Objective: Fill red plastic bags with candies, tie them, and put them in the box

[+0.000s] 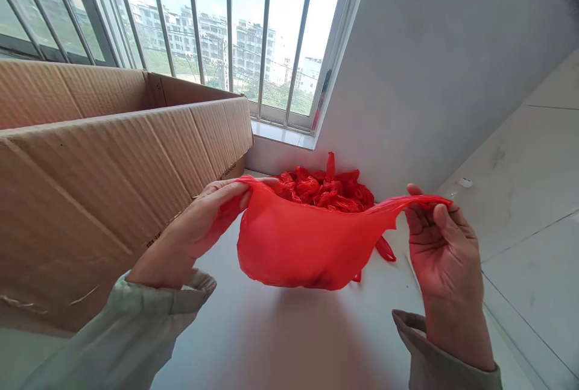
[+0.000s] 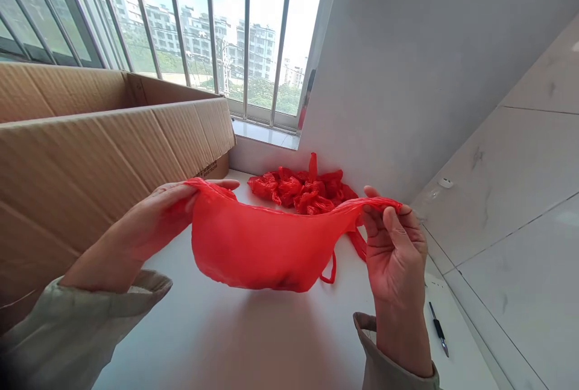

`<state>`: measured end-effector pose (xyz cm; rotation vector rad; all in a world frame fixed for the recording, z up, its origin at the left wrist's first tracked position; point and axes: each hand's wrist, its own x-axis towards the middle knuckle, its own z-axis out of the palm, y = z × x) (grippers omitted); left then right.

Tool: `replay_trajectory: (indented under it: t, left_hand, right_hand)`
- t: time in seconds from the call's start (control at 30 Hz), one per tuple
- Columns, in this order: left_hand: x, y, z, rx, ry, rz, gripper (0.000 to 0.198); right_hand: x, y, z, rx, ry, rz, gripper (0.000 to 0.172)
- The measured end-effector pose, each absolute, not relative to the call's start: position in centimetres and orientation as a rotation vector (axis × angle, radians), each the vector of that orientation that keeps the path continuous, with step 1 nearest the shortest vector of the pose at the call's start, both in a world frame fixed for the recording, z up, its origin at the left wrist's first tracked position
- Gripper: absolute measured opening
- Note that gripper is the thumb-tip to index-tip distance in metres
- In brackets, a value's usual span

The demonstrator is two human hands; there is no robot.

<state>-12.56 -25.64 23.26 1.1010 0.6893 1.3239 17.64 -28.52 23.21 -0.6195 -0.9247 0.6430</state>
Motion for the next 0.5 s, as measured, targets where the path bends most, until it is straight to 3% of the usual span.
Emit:
replay_trajectory:
  t: [0.13, 0.5]
  left_hand:
    - [-12.7, -24.9, 23.2, 0.942, 0.499, 1.198, 0.042]
    - [-12.7, -24.0, 22.4, 0.765, 0.446, 1.203, 0.024]
  right_hand:
    - [17.5, -28.4, 23.1, -0.661, -0.928, 0.689, 0.004]
    - [17.4, -28.1, 22.8, -0.725, -0.895, 0.760, 0.010]
